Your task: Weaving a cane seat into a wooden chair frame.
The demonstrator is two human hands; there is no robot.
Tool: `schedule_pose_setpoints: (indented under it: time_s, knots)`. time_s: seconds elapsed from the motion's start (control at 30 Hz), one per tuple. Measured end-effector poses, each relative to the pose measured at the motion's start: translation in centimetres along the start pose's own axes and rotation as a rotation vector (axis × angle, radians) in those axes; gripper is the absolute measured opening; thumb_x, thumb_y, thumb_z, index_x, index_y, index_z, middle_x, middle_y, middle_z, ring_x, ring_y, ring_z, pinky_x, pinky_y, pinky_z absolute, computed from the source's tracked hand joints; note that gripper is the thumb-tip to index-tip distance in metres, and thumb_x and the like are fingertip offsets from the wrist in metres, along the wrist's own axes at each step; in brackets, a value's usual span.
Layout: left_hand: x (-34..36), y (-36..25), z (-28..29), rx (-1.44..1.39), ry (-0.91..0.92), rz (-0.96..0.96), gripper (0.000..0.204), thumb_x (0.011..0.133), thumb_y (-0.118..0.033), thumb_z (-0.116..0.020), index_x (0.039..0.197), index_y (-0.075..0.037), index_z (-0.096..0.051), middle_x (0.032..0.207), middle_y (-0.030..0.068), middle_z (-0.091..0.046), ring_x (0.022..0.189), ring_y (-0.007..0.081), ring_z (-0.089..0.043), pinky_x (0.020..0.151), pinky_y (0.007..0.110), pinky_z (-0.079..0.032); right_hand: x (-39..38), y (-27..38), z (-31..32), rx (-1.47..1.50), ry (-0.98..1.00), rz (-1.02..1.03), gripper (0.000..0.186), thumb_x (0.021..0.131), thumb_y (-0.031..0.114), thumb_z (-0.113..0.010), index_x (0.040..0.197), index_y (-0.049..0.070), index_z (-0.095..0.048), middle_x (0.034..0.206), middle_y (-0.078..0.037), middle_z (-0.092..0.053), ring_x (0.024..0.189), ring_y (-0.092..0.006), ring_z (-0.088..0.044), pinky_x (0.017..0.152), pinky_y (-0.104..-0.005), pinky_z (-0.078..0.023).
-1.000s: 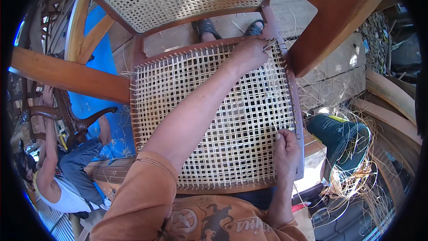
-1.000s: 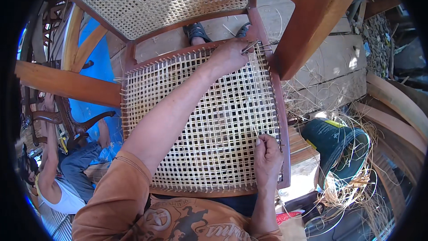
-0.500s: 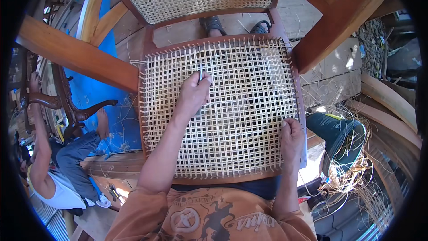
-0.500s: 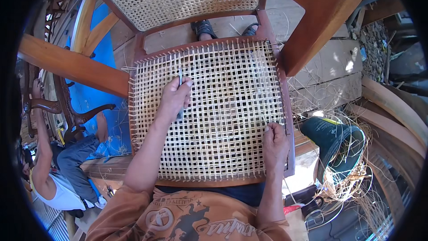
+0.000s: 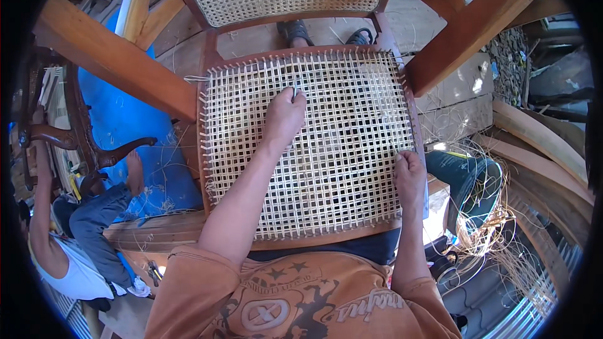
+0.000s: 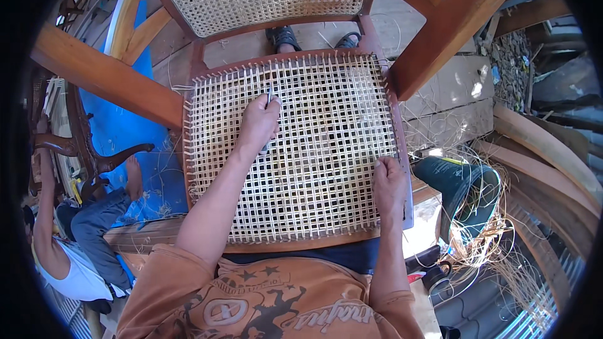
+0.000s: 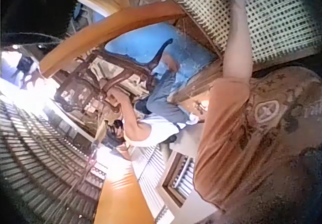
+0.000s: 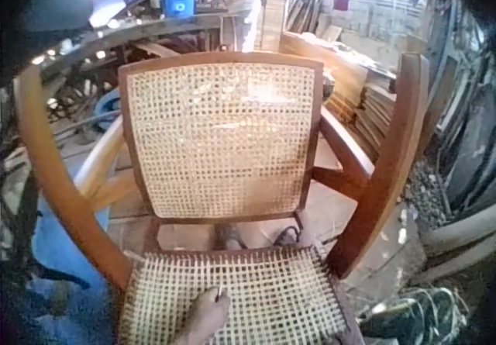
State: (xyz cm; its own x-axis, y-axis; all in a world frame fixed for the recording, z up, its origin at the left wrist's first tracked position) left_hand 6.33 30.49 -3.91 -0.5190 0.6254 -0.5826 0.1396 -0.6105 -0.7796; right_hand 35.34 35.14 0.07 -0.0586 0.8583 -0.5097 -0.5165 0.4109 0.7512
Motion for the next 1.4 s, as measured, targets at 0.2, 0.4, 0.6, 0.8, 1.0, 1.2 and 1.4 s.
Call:
schedule_pose_setpoints:
  time_s: [0.2,0.4,0.6,0.8,1.0,1.2,1.4]
  knots:
    - [-0.1,-0.3,0.0,0.024,-0.007,-0.002,0.027,0.097,-0.026,-0.050,0.087,-0.002,-0.056,0.060,0.0041,-0.055,0.049,0.0132,-0.053,0.048,0.033,-0.043,0.1,0.1,-0.1,-0.020,0.003,0.013,0.011,0.095,0.011,-0.056,0.093,0.001,-0.061,0.058,0.004,-0.049,0.047,-0.0022,-0.043,0.041,-0.0216,-0.034]
    - [0.0,-0.3,-0.2,0.040,-0.020,-0.003,0.026,0.097,-0.025,-0.050,0.085,-0.003,-0.055,0.059,0.0041,-0.054,0.047,0.0134,-0.053,0.047,0.033,-0.043,0.2,-0.6,0.2,-0.050,0.023,0.045,0.014,0.096,0.016,-0.056,0.098,0.002,-0.060,0.063,0.003,-0.050,0.050,-0.0035,-0.045,0.043,-0.0207,-0.037]
    - [-0.3,-0.7,-0.3,0.035,-0.023,0.000,0.024,0.096,-0.022,-0.050,0.086,-0.001,-0.056,0.058,0.0037,-0.053,0.046,0.0133,-0.053,0.046,0.031,-0.044,0.6,-1.6,0.3,-0.061,0.020,0.097,0.013,0.097,0.015,-0.055,0.097,0.003,-0.060,0.061,0.004,-0.050,0.049,-0.0029,-0.044,0.043,-0.0200,-0.036]
    - [-0.1,-0.8,-0.5,0.065,-0.051,-0.011,0.026,0.097,-0.023,-0.050,0.081,-0.003,-0.053,0.057,0.0021,-0.050,0.044,0.0119,-0.051,0.041,0.029,-0.042,0.8,-1.7,0.2,-0.046,0.026,0.129,0.013,0.097,0.015,-0.055,0.097,0.003,-0.060,0.061,0.004,-0.049,0.048,-0.0027,-0.043,0.042,-0.0202,-0.035]
    - [0.2,-0.6,-0.8,0.111,-0.088,-0.031,0.026,0.096,-0.021,-0.049,0.081,-0.001,-0.055,0.057,0.0065,-0.054,0.045,0.0162,-0.055,0.043,0.033,-0.044,1.0,-1.9,0.2,-0.034,-0.009,0.120,0.017,0.094,0.014,-0.059,0.091,-0.002,-0.064,0.061,-0.003,-0.057,0.054,-0.0072,-0.050,0.050,-0.0280,-0.042]
    - [0.9,0.0,-1.1,0.282,-0.164,-0.128,0.028,0.092,-0.022,-0.048,0.085,0.001,-0.063,0.067,0.0184,-0.064,0.060,0.0300,-0.066,0.064,0.044,-0.051,1.6,-2.5,0.2,-0.053,0.003,0.164,0.017,0.095,0.015,-0.057,0.093,-0.001,-0.063,0.061,-0.001,-0.056,0.051,-0.0063,-0.048,0.047,-0.0258,-0.040]
    - [-0.6,-1.2,-2.4,0.628,-0.232,-0.256,0.029,0.090,-0.021,-0.048,0.101,0.001,-0.062,0.086,0.0231,-0.068,0.086,0.0419,-0.066,0.078,0.050,-0.051,-0.1,0.6,0.2,0.012,0.172,0.100,0.017,0.096,0.014,-0.055,0.100,0.000,-0.063,0.062,0.001,-0.052,0.056,-0.0072,-0.050,0.051,-0.0263,-0.042]
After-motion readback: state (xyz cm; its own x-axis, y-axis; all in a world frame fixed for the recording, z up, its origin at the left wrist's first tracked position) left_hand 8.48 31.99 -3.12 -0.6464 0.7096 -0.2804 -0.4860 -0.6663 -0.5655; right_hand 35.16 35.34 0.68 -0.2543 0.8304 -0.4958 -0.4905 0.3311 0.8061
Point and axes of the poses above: each hand's wrist, its own x-axis towards the middle knuckle, its own z-axis out of the back of the hand, y = z × x, the point moved 1 cm from there along x, towards the middle knuckle
